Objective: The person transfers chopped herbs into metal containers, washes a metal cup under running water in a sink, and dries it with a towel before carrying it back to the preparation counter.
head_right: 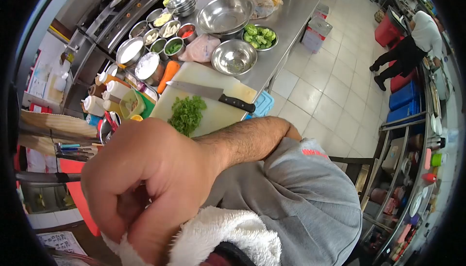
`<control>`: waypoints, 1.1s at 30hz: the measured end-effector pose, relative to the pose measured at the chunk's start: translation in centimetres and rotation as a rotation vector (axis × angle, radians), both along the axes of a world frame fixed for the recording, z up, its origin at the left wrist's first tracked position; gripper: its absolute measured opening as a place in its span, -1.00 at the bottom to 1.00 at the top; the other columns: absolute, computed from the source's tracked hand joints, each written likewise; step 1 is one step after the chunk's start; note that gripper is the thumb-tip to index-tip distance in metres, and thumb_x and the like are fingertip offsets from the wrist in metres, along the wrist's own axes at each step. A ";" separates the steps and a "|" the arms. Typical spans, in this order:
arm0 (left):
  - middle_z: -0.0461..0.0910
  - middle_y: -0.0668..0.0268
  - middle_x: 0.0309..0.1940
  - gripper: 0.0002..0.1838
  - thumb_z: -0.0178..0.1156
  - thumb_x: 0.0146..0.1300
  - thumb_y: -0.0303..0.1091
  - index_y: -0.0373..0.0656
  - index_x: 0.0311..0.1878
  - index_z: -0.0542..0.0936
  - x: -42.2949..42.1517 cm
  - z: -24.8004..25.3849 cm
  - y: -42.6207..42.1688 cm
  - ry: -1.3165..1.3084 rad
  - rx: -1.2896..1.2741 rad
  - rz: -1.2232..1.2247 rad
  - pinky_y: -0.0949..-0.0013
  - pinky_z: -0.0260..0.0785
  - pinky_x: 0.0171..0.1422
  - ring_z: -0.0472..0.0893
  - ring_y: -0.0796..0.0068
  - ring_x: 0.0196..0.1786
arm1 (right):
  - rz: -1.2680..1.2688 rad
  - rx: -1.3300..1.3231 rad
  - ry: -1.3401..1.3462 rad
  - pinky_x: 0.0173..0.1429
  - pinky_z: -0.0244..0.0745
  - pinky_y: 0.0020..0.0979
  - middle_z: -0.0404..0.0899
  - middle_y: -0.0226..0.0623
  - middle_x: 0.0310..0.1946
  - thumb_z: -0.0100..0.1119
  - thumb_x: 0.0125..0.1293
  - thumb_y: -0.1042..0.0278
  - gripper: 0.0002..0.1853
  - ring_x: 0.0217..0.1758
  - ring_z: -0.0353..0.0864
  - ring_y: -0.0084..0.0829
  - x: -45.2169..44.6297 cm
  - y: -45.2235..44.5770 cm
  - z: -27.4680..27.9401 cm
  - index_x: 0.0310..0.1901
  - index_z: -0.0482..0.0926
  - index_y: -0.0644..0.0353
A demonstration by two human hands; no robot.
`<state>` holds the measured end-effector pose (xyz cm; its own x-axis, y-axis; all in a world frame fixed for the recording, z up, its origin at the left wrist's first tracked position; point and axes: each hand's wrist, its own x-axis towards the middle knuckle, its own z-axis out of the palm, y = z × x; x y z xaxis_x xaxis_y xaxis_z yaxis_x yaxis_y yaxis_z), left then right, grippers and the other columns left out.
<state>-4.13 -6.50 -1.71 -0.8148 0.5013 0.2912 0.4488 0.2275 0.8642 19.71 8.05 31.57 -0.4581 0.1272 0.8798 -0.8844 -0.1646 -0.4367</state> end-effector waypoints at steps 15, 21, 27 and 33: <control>0.56 0.25 -0.17 -0.76 0.14 0.20 -0.52 -0.33 -0.05 0.55 1.4 2.2 1.5 0.001 0.001 -0.008 0.42 0.38 0.03 0.52 0.47 -0.14 | -0.089 -0.043 0.137 -0.52 0.38 -0.52 0.51 -0.36 -0.54 0.47 -0.02 0.29 -0.73 -0.53 0.52 -0.49 0.0 0.1 -0.7 -0.47 0.56 0.25; 0.55 0.27 -0.20 -0.77 0.15 0.19 -0.52 -0.31 -0.06 0.56 2.0 2.7 1.7 0.009 0.028 -0.005 0.43 0.38 0.01 0.53 0.48 -0.15 | -0.056 -0.052 0.149 -0.51 0.38 -0.50 0.51 -0.37 -0.55 0.46 -0.01 0.28 -0.74 -0.53 0.52 -0.46 0.2 -0.3 -1.0 -0.48 0.55 0.24; 0.56 0.29 -0.22 -0.76 0.16 0.18 -0.52 -0.29 -0.07 0.57 1.6 2.4 1.5 0.002 0.003 0.002 0.43 0.39 0.00 0.53 0.49 -0.16 | -0.110 -0.069 0.190 -0.51 0.37 -0.47 0.50 -0.37 -0.57 0.46 -0.01 0.28 -0.74 -0.54 0.51 -0.43 -0.4 -0.9 -1.3 -0.50 0.55 0.22; 0.57 0.28 -0.20 -0.76 0.17 0.17 -0.51 -0.29 -0.08 0.58 0.8 0.0 0.7 -0.022 0.041 0.021 0.43 0.39 -0.01 0.54 0.49 -0.17 | -0.260 -0.131 0.284 -0.50 0.37 -0.44 0.49 -0.38 -0.58 0.45 -0.01 0.28 -0.75 -0.54 0.51 -0.39 0.2 -1.4 -1.1 -0.51 0.54 0.20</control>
<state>-3.29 -5.82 -1.73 -0.8313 0.4724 0.2930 0.4252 0.2008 0.8826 19.90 6.66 30.47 -0.1369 0.3265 0.9352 -0.9863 0.0427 -0.1593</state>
